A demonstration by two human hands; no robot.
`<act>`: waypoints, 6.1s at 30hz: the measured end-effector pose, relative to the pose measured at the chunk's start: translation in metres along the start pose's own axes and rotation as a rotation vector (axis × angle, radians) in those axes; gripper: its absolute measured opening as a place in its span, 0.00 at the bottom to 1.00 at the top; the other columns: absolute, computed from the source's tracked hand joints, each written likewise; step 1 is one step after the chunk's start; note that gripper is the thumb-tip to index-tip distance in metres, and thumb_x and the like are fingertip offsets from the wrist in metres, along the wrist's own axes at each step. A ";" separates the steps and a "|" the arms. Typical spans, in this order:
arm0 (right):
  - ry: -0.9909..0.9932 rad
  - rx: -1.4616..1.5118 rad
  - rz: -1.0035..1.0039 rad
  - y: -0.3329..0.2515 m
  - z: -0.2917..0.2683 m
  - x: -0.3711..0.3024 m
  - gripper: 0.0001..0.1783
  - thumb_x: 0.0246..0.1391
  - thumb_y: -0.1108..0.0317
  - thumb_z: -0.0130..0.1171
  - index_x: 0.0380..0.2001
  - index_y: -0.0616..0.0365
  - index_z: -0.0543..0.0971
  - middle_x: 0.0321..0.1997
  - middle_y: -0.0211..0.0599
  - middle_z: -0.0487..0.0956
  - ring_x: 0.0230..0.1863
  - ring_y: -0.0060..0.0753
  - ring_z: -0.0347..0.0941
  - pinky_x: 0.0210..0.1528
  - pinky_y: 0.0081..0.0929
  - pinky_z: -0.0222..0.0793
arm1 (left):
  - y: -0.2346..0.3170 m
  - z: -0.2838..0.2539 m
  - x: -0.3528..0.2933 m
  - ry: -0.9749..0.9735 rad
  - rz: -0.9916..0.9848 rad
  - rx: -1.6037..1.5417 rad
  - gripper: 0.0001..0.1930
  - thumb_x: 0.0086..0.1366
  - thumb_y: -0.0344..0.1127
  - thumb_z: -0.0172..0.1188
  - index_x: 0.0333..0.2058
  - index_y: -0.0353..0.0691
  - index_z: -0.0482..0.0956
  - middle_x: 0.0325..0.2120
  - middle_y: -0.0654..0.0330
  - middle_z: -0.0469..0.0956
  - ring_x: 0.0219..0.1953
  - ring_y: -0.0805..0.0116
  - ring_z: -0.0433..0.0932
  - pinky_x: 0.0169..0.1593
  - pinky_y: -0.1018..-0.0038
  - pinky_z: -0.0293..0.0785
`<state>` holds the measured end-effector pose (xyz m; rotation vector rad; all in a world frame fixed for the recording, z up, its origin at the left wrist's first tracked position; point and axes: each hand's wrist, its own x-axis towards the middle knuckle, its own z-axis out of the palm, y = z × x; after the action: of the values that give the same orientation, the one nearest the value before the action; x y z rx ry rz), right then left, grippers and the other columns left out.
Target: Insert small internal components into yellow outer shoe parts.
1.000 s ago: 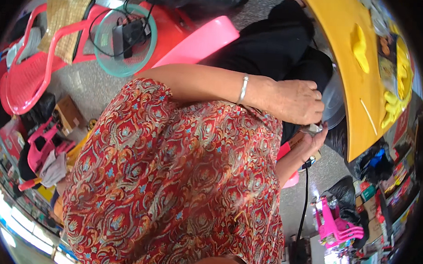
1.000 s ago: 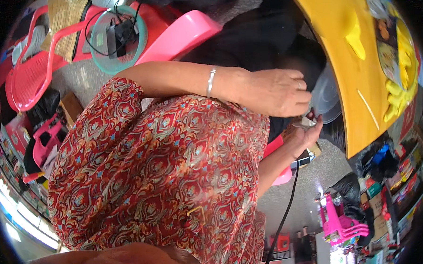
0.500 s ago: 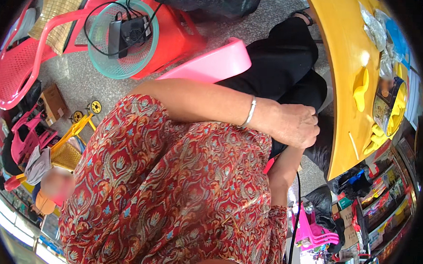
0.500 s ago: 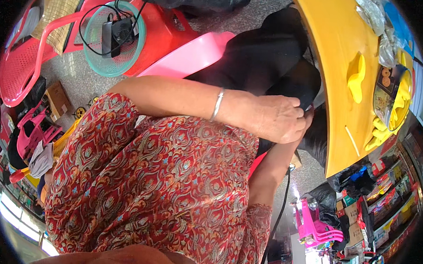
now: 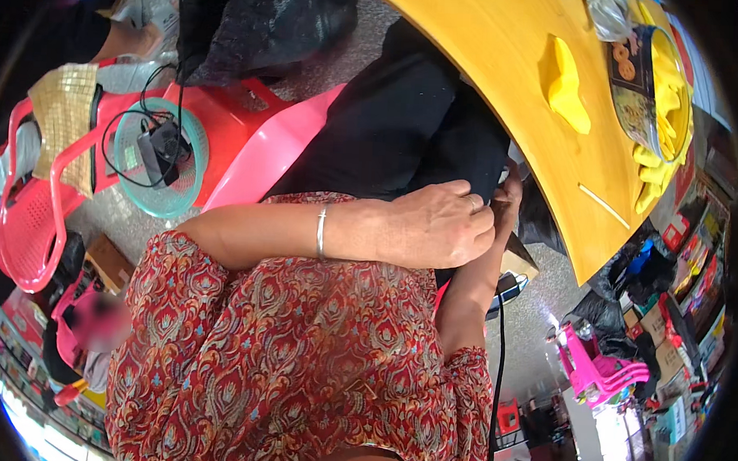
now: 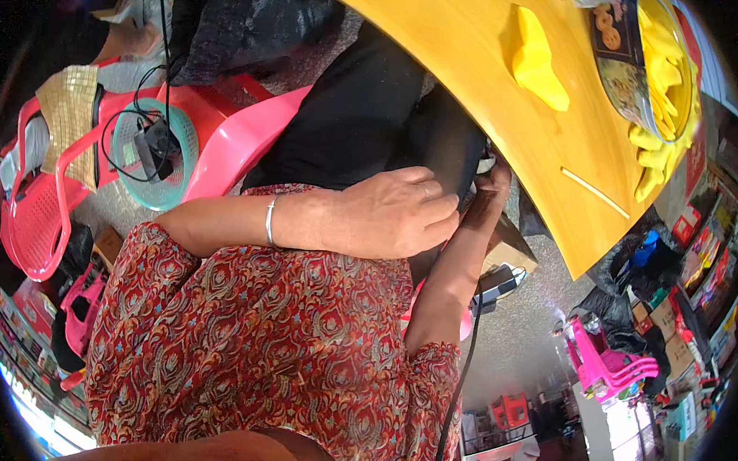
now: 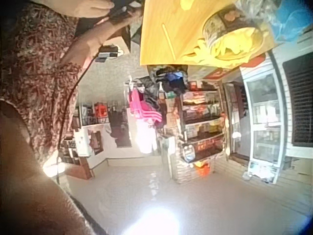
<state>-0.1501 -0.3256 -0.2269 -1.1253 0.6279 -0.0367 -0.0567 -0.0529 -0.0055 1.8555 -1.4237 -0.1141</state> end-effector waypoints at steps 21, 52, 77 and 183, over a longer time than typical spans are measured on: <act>0.341 0.315 -0.242 -0.058 0.104 0.034 0.24 0.54 0.57 0.59 0.51 0.56 0.73 0.47 0.35 0.78 0.47 0.36 0.75 0.45 0.34 0.75 | 0.007 -0.023 0.011 -0.071 -0.086 -0.041 0.15 0.54 0.32 0.57 0.38 0.28 0.74 0.39 0.45 0.75 0.38 0.56 0.77 0.45 0.63 0.73; 0.262 0.686 -0.080 -0.100 0.127 -0.002 0.19 0.56 0.63 0.56 0.50 0.58 0.74 0.46 0.35 0.79 0.45 0.33 0.76 0.43 0.29 0.76 | -0.002 -0.015 -0.014 -0.199 -0.345 -0.175 0.15 0.64 0.41 0.55 0.44 0.37 0.75 0.44 0.54 0.76 0.44 0.55 0.76 0.47 0.63 0.72; 0.021 0.395 -0.243 -0.108 0.193 -0.075 0.18 0.56 0.74 0.55 0.48 0.71 0.70 0.46 0.53 0.78 0.44 0.38 0.76 0.49 0.32 0.73 | -0.034 -0.008 -0.014 0.182 -0.945 -1.471 0.17 0.66 0.38 0.57 0.49 0.34 0.71 0.43 0.56 0.76 0.45 0.63 0.77 0.48 0.69 0.76; 0.076 0.096 -0.432 -0.137 0.217 -0.102 0.17 0.51 0.68 0.66 0.43 0.64 0.78 0.38 0.31 0.81 0.38 0.17 0.74 0.43 0.17 0.71 | -0.034 -0.038 0.039 0.414 -0.704 -1.193 0.16 0.64 0.27 0.54 0.50 0.27 0.68 0.45 0.52 0.74 0.46 0.65 0.76 0.50 0.72 0.74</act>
<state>-0.0911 -0.1730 -0.0041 -1.1531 0.4352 -0.4772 0.0035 -0.0644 0.0137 1.1307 -0.1867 -0.7054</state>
